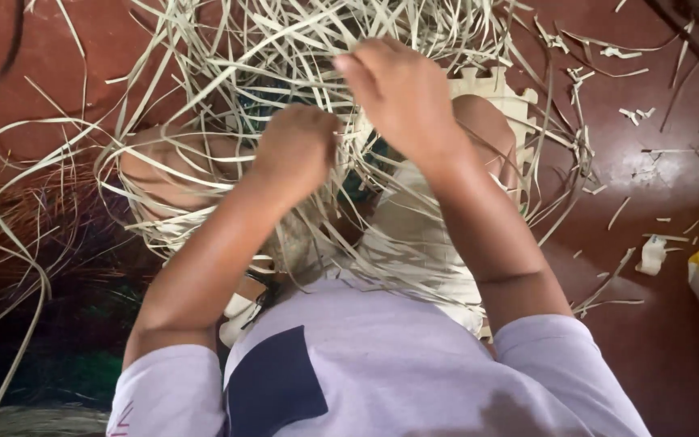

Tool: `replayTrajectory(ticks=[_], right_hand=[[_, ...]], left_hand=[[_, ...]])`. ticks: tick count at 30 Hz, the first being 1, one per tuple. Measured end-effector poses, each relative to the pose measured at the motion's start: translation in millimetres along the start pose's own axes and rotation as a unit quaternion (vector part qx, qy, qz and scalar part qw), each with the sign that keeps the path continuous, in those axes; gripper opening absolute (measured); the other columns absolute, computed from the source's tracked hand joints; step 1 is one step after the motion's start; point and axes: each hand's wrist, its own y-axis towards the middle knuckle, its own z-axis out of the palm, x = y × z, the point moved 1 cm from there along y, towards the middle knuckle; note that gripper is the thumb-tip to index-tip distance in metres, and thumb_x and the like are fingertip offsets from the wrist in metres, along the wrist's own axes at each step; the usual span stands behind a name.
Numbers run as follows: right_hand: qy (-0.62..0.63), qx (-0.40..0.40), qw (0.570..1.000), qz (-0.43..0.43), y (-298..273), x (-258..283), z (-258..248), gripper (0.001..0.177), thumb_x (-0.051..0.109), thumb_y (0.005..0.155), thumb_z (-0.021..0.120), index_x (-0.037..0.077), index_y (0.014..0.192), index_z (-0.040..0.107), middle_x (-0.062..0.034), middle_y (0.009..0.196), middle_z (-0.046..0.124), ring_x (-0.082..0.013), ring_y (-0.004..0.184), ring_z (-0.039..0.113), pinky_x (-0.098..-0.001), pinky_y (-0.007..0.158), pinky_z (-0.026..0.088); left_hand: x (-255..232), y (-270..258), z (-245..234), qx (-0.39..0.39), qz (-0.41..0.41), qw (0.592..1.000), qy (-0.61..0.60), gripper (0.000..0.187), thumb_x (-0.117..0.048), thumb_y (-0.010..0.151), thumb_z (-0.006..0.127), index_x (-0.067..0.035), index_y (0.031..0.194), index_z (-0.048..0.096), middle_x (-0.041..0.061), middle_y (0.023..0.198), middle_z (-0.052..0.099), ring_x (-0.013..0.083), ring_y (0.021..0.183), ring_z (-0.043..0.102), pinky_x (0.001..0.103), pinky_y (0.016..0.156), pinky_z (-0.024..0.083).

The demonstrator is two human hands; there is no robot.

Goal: Weaving thin strips of dried plant material into a mat or basket-like structure

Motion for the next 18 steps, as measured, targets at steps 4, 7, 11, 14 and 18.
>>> replayTrajectory(ticks=[4,7,11,14,18], right_hand=[[0.071,0.092,0.99,0.084,-42,-40,20,0.027,0.017,0.1,0.066,-0.001,0.081,0.066,-0.0109,0.075,0.067,-0.0251,0.058,0.056,-0.038,0.056,0.046],[0.105,0.213,0.959,0.154,-74,-60,43,0.014,0.023,0.1,0.068,0.012,0.106,0.073,-0.0136,0.096,0.074,-0.0387,0.093,0.072,-0.051,0.079,0.057],[0.163,0.218,0.943,0.189,-86,-56,55,0.018,0.019,0.102,0.064,0.016,0.116,0.074,-0.0083,0.103,0.074,-0.0345,0.097,0.072,-0.0467,0.083,0.057],[0.174,0.214,0.942,0.191,-86,-53,61,0.02,0.017,0.102,0.064,0.013,0.12,0.073,-0.0119,0.104,0.072,-0.0351,0.099,0.072,-0.0461,0.084,0.057],[0.18,0.218,0.944,0.168,-79,-53,64,0.021,0.012,0.103,0.06,0.014,0.12,0.073,-0.0107,0.105,0.072,-0.0335,0.095,0.073,-0.044,0.082,0.059]], left_hand=[[22,4,-1,0.108,-0.094,0.987,-0.072,0.009,-0.002,0.083,0.068,0.002,0.09,0.073,0.02,0.089,0.072,0.0399,0.083,0.068,0.049,0.076,0.051],[44,-1,15,0.146,-0.149,0.975,-0.082,0.02,-0.011,0.1,0.063,-0.008,0.117,0.072,0.016,0.102,0.071,0.0396,0.101,0.069,0.052,0.08,0.056],[54,-2,23,0.161,-0.14,0.975,-0.06,0.019,-0.011,0.101,0.06,-0.008,0.116,0.072,0.015,0.101,0.069,0.0399,0.1,0.068,0.052,0.078,0.056],[51,-3,22,0.143,-0.155,0.975,-0.072,0.015,-0.015,0.098,0.059,-0.011,0.105,0.071,0.013,0.094,0.067,0.0395,0.097,0.068,0.052,0.081,0.056],[58,-4,21,0.144,-0.18,0.968,-0.097,0.016,-0.018,0.097,0.056,-0.014,0.096,0.072,0.01,0.092,0.067,0.0367,0.099,0.067,0.05,0.084,0.055]])
